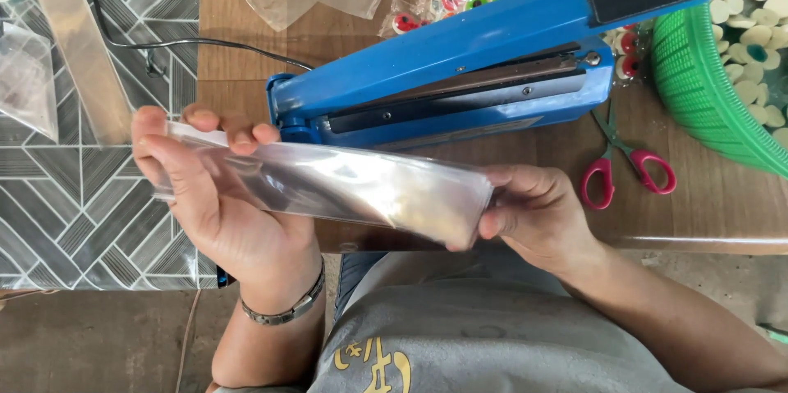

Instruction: Manually placing small candies into plastic bags, sealing them with a heat sealer, and trimming the excess plastic with scissors.

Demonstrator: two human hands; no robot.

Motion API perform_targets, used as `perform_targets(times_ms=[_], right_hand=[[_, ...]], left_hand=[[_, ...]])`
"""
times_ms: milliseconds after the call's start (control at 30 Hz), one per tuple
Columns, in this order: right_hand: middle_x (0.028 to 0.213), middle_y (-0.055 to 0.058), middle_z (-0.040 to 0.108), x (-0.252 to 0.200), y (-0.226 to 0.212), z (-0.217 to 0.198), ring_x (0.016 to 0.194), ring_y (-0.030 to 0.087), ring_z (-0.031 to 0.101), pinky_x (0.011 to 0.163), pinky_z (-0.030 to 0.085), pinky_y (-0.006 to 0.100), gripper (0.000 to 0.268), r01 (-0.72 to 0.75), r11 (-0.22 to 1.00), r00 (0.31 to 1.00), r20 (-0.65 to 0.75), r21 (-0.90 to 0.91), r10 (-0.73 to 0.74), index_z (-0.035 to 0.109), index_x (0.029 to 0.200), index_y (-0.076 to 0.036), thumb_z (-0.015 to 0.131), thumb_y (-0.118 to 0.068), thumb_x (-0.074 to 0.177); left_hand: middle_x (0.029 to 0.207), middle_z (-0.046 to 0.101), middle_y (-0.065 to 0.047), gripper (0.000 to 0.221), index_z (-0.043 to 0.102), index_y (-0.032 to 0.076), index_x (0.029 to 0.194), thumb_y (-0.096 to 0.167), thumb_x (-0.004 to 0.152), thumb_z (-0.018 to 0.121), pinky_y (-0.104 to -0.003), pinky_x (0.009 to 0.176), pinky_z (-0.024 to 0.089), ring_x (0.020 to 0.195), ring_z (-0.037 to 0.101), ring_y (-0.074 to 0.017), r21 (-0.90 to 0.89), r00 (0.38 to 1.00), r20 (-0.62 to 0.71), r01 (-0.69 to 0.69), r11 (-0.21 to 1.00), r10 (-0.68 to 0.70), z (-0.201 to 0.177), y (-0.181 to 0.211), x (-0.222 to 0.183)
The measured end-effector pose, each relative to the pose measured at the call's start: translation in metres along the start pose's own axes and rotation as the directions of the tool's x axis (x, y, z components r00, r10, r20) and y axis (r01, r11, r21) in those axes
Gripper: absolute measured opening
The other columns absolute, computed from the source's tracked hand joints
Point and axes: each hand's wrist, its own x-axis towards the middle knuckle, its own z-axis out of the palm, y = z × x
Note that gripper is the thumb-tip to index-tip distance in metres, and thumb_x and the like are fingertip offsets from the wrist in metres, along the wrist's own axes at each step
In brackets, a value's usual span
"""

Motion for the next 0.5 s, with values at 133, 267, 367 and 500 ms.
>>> perform_targets(times_ms=[133,267,367,500], right_hand=[[0.102,0.027,0.073,0.015,-0.024,0.022,0.085,0.033,0.078,0.073,0.071,0.040,0.091,-0.075,0.955,0.994,0.049,-0.288,0.093,0.048,0.140,0.016,0.075,-0.056,0.091],[0.113,0.024,0.068,0.024,-0.016,0.022,0.085,0.031,0.076,0.075,0.067,0.039,0.090,-0.233,0.960,0.972,-0.014,-0.156,0.234,0.043,0.143,0.005,0.088,-0.042,0.080],[0.125,0.017,0.072,0.033,-0.010,0.023,0.109,0.028,0.072,0.082,0.059,0.031,0.098,-0.295,0.869,0.955,-0.161,-0.398,0.250,0.059,0.131,-0.001,0.082,-0.067,0.062],[0.112,0.018,0.076,0.029,-0.001,0.024,0.094,0.027,0.075,0.082,0.066,0.036,0.061,-0.175,0.967,0.984,-0.073,-0.187,0.164,0.067,0.124,0.005,0.085,-0.033,0.081]], left_hand=[[0.115,0.061,-0.007,0.018,0.062,0.020,0.129,0.027,0.113,0.068,-0.040,0.088,0.061,0.083,0.061,-0.0195,0.090,0.986,0.098,-0.147,0.985,0.138,0.003,0.003,-0.005],[0.112,0.058,-0.005,0.014,0.058,0.020,0.133,0.025,0.122,0.052,-0.037,0.085,0.060,0.083,0.056,-0.0172,0.181,0.952,0.214,-0.260,0.949,0.220,0.008,0.001,-0.017],[0.108,0.051,-0.004,0.015,0.056,0.023,0.129,0.033,0.118,0.054,-0.036,0.075,0.054,0.075,0.048,-0.0176,0.255,0.948,0.188,-0.299,0.919,0.256,0.013,-0.003,-0.025],[0.115,0.060,-0.010,0.033,0.044,0.027,0.155,0.024,0.122,0.050,-0.048,0.082,0.060,0.074,0.056,-0.0206,0.167,0.955,0.194,-0.260,0.951,0.226,-0.008,-0.012,-0.037]])
